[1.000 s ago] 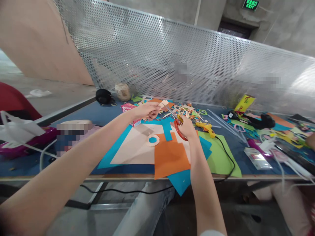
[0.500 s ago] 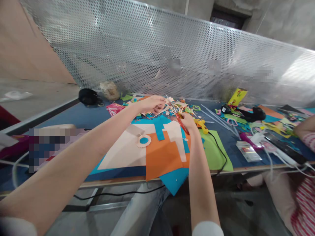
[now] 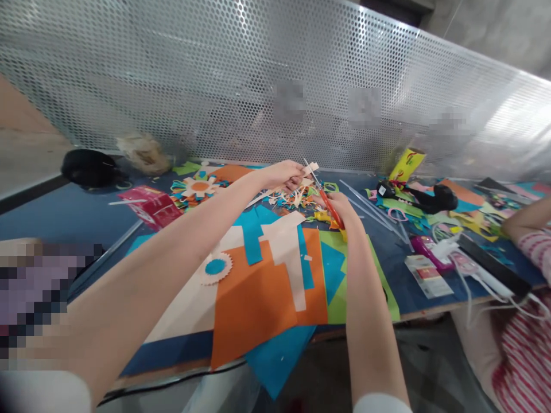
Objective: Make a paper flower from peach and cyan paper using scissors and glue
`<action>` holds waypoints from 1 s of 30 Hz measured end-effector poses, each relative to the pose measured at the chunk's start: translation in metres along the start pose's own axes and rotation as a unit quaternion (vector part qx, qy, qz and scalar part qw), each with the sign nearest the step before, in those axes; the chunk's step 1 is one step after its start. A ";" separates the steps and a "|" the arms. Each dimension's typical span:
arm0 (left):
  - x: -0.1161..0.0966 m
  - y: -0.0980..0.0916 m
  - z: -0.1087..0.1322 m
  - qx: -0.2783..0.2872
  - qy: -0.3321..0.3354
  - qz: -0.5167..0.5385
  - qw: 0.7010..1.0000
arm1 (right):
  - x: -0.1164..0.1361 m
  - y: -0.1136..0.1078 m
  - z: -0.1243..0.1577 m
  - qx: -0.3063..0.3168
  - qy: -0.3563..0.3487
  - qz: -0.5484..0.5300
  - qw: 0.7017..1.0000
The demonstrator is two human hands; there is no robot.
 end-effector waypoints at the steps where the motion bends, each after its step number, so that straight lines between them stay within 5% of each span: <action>1: -0.001 0.000 -0.004 0.003 0.003 0.002 1.000 | -0.006 -0.002 -0.003 0.003 0.017 0.003 1.000; 4: -0.001 0.002 -0.016 0.023 0.005 0.003 1.000 | -0.023 -0.004 -0.008 0.017 0.078 0.008 0.997; 30: 0.002 -0.002 -0.016 0.037 0.001 -0.003 0.999 | -0.023 -0.009 -0.019 0.027 0.033 0.129 0.991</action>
Point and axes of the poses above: each hand's wrist, its own z-axis away from the middle knuckle, its own y-axis out of the palm, x = y × z, the point moved 9 cm from there along -z, towards the middle knuckle, and after that the axes turned 8 degrees about -y, right-handed, at the moved point
